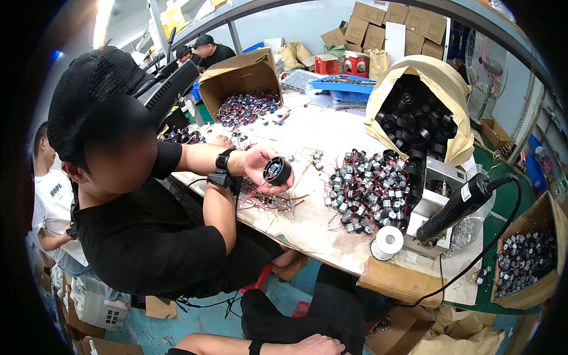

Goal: The person is assembling motor components by fitting plastic caps onto the motor bodies using a manual press tool.

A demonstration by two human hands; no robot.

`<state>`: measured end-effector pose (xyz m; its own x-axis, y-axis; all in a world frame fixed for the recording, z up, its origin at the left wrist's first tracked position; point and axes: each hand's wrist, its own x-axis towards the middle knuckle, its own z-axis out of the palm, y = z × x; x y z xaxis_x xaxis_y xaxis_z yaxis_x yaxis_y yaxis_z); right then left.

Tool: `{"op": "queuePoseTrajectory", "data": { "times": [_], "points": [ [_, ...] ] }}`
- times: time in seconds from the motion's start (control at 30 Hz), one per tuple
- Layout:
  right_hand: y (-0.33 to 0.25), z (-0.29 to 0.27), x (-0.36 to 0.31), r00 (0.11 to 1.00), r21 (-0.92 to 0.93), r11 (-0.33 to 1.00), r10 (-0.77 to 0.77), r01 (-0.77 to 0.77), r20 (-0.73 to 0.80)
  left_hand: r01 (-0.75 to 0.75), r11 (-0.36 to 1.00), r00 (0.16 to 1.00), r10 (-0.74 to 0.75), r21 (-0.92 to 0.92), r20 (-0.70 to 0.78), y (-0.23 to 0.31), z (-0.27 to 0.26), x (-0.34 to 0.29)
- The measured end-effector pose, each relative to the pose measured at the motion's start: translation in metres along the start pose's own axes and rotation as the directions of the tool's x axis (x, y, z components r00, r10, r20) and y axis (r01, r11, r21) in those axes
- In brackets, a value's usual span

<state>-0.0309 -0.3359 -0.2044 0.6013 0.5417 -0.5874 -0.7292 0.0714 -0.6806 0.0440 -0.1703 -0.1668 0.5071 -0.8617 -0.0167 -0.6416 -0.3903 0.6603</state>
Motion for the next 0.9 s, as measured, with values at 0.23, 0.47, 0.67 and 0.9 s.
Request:
{"op": "queuePoseTrajectory", "data": {
  "times": [0.23, 0.47, 0.67, 0.9],
  "points": [
    [0.011, -0.005, 0.010, 0.999, -0.051, 0.998, -0.034, 0.036, 0.023, 0.406, 0.892, 0.883, -0.327, -0.200, 0.337, -0.009, -0.009, -0.023],
    [0.015, -0.014, 0.012, 0.998, -0.029, 0.997, -0.066, 0.066, 0.005, 0.286, 0.953, 0.955, -0.274, -0.103, 0.113, -0.008, -0.008, -0.014],
    [-0.009, 0.004, 0.003, 0.998, -0.070, 0.996, -0.055, 0.054, -0.012, 0.136, 0.986, 0.988, -0.143, -0.101, -0.065, 0.000, -0.004, 0.010],
    [-0.016, 0.013, 0.000, 0.989, -0.028, 0.993, -0.114, 0.112, -0.094, 0.218, 0.960, 0.974, -0.226, -0.174, -0.026, -0.001, -0.017, -0.008]
  ]
}}
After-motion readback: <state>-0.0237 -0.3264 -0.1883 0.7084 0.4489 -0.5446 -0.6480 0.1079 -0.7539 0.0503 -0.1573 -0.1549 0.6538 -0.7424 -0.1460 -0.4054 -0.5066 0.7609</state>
